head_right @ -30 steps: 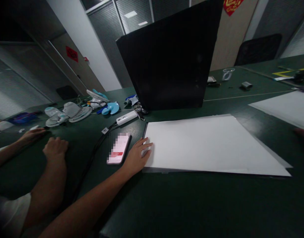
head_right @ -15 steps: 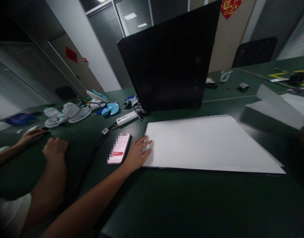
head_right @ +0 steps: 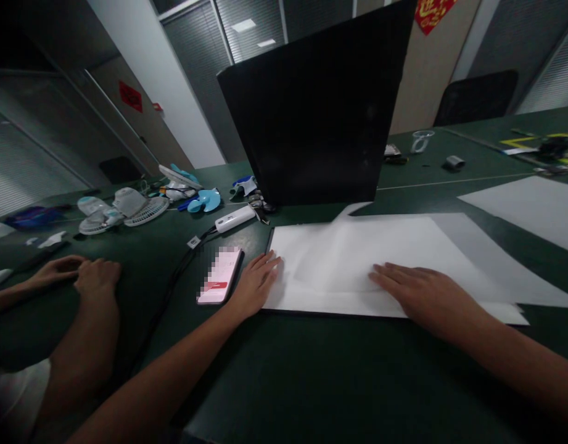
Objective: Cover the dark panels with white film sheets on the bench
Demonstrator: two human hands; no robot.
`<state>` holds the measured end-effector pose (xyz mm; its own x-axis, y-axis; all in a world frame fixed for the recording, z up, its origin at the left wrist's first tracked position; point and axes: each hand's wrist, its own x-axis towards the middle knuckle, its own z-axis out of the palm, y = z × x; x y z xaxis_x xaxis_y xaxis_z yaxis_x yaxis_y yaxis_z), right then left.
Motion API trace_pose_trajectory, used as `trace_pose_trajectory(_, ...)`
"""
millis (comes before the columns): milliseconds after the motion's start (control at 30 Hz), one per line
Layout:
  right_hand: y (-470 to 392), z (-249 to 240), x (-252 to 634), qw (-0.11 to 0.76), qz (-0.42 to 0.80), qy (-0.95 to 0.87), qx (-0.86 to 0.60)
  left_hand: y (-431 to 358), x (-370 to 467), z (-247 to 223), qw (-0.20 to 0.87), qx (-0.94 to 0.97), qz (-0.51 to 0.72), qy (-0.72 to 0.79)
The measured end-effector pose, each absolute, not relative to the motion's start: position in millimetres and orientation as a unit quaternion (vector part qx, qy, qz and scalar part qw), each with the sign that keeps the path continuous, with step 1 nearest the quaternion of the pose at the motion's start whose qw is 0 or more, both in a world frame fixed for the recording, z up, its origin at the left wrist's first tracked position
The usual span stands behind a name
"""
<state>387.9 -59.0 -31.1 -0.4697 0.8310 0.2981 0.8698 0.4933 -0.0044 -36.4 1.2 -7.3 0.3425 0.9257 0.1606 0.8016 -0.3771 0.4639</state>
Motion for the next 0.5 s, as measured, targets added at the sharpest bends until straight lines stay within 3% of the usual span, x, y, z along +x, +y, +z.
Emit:
trace_pose_trajectory(167,-64.1,-23.9,373.9,0.109,-0.098,-0.905,-0.398,0.1,-37.4,-4.8,0.195,0.781,0.249,0.538)
trace_pose_trajectory(333,-65.4,-12.6,366.9,0.106,-0.070,-0.924,-0.361,-0.2,-35.7,-4.7,0.166,0.800,0.174,0.549)
trace_pose_trajectory(500,-38.4,-10.7,426.0,0.143,-0.071,-0.859,-0.487,2.7,-37.4,-11.3,0.149,0.811,0.188,0.534)
